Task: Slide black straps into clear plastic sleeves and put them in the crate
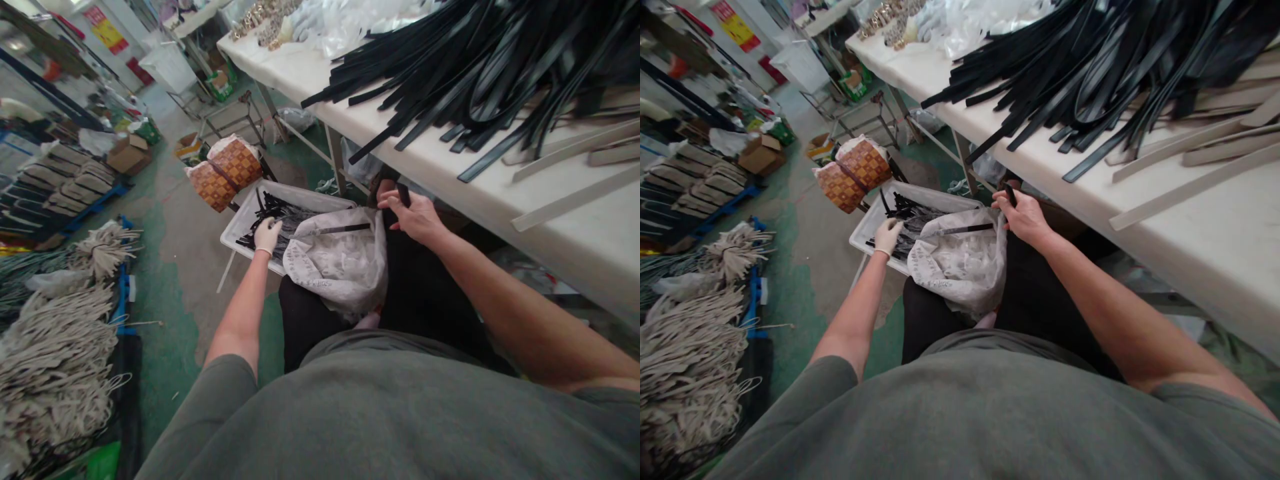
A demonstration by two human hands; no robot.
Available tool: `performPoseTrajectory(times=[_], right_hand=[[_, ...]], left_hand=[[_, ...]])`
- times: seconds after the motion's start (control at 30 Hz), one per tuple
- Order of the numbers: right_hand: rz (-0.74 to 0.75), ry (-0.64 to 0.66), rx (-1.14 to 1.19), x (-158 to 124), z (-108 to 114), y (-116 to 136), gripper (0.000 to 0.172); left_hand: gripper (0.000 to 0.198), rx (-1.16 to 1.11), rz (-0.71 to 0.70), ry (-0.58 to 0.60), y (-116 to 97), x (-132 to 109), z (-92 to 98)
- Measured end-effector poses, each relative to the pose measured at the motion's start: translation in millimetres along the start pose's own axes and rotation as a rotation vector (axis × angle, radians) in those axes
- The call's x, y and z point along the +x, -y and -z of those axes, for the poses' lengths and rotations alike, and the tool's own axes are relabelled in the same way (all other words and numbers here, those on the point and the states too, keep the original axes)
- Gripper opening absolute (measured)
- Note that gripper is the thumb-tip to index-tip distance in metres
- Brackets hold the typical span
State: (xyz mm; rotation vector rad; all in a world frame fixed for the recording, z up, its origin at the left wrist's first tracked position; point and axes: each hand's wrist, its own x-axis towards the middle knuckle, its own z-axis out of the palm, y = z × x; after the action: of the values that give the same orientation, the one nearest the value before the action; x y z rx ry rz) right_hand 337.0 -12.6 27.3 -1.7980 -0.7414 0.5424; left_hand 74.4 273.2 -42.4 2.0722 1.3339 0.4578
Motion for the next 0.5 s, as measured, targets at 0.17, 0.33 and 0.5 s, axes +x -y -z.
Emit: performPoseTrajectory(times=[0.17,0.33,0.5], right_hand=[[-0.220,0.141,0.043,-73,9,-41,0.050],[-0.088,0.129,-0.019,-105,13,-60,0.046],[-0.044,0.067,-0.007,-102,11,-64,0.045]], left_hand=[[0.043,0.286,-0.019,0.369,10,-62,-83.9],[0.037,0.394,0.061,0.428,16,-74,-113.0],[0.047,0.381,0.151,0.452,20,-74,-107.5]])
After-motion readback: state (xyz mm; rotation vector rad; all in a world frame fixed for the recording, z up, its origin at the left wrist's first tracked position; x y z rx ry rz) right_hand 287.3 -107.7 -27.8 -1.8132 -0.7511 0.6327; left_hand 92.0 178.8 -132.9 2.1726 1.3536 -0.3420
